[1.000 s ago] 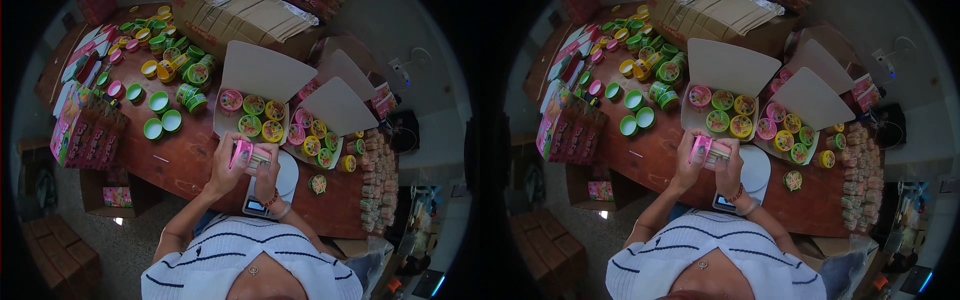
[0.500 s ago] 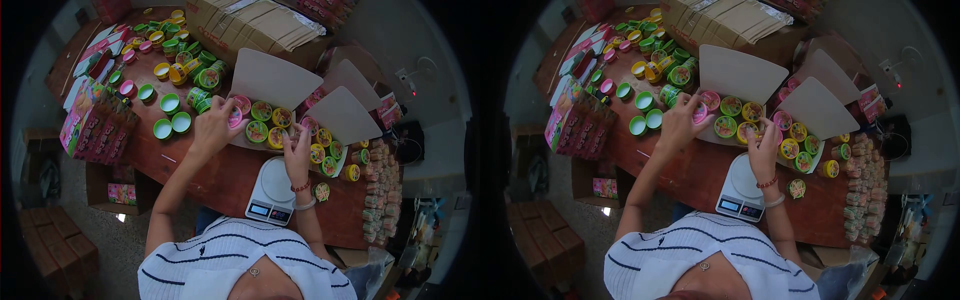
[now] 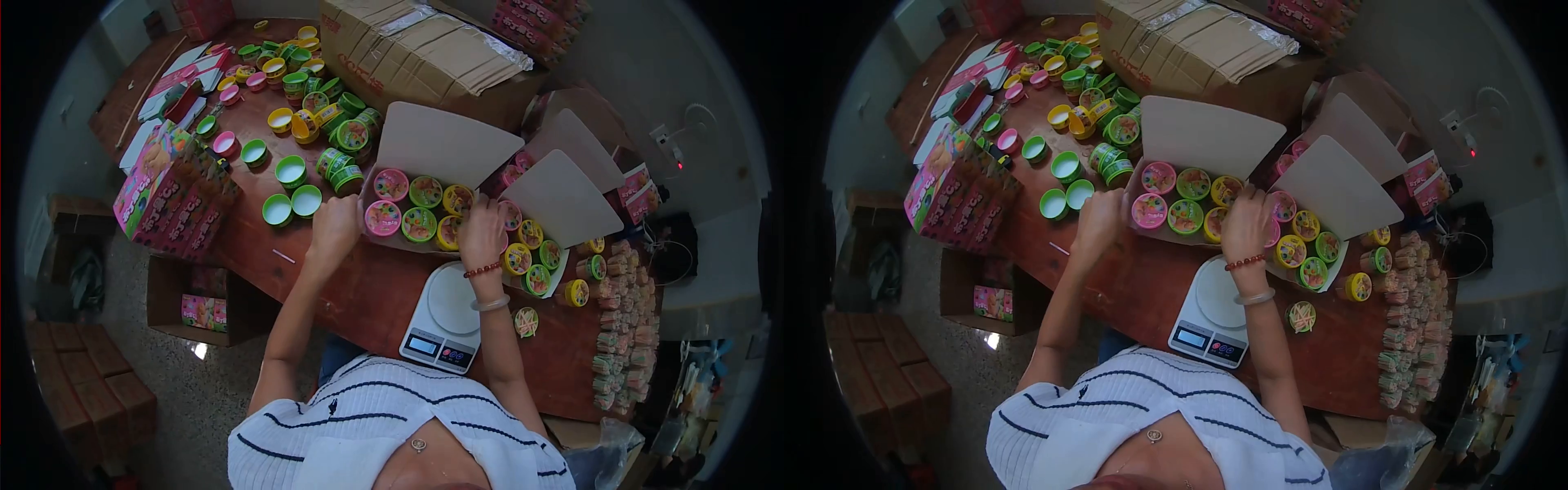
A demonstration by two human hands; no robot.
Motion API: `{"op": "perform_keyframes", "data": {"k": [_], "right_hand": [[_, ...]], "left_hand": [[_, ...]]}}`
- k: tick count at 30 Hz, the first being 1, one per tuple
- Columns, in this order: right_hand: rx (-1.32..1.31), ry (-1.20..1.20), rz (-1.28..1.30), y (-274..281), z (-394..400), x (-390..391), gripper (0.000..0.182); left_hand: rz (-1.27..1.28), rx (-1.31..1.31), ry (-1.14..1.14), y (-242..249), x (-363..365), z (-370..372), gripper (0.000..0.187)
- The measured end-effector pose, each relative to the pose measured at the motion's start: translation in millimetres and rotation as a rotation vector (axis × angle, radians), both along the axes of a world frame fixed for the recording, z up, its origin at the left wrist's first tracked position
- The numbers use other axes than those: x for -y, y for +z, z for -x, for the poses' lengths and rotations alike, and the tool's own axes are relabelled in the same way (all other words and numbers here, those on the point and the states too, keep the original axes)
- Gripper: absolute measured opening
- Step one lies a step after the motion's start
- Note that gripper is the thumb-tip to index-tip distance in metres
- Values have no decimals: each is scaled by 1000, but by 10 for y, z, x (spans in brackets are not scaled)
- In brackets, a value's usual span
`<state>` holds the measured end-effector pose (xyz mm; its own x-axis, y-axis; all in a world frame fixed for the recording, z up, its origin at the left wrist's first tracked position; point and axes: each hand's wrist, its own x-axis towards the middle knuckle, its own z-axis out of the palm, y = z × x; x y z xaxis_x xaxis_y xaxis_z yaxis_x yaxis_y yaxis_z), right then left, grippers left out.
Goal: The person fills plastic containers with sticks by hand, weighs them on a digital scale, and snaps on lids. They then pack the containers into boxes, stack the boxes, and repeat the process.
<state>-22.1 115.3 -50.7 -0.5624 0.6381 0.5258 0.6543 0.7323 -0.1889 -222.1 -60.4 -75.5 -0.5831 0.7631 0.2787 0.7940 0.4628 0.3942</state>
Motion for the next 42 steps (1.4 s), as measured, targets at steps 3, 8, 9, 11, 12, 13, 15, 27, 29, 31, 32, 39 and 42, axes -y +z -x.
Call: {"op": "perform_keyframes", "data": {"k": [3,8,9,11,12,13,15,27,29,31,32,39,42], "right_hand": [[137,81,251,24,-48,155,18],[45,313,490,8,51,588,29],[-41,401,593,-28,80,617,41],[-119,515,703,-190,155,701,55],[-145,510,671,-380,196,762,66],[-172,509,639,-489,245,822,79],[97,483,549,-248,310,972,86],[-629,421,1143,-709,366,485,51],[-738,498,1307,-377,424,501,51],[-713,567,1283,-568,449,337,49],[-683,643,1262,-689,428,276,47],[-254,473,1009,-76,-341,757,30],[-243,566,1165,30,-500,778,49]], "left_hand": [[100,91,54,160,474,-103,28],[108,368,172,398,1007,-261,28],[-149,473,119,269,1016,-269,40],[-284,579,34,29,1011,-240,80],[-260,462,47,-61,956,-284,79],[-233,345,64,-67,843,-365,78],[-136,382,165,3,786,-454,81],[-977,1000,58,-384,735,-172,60],[-929,1064,2,-310,782,-76,63],[-853,947,27,-352,802,-12,68],[-882,958,47,-408,818,37,60],[-300,832,26,221,1602,-420,39],[-285,817,-73,291,1677,-471,53]]}}
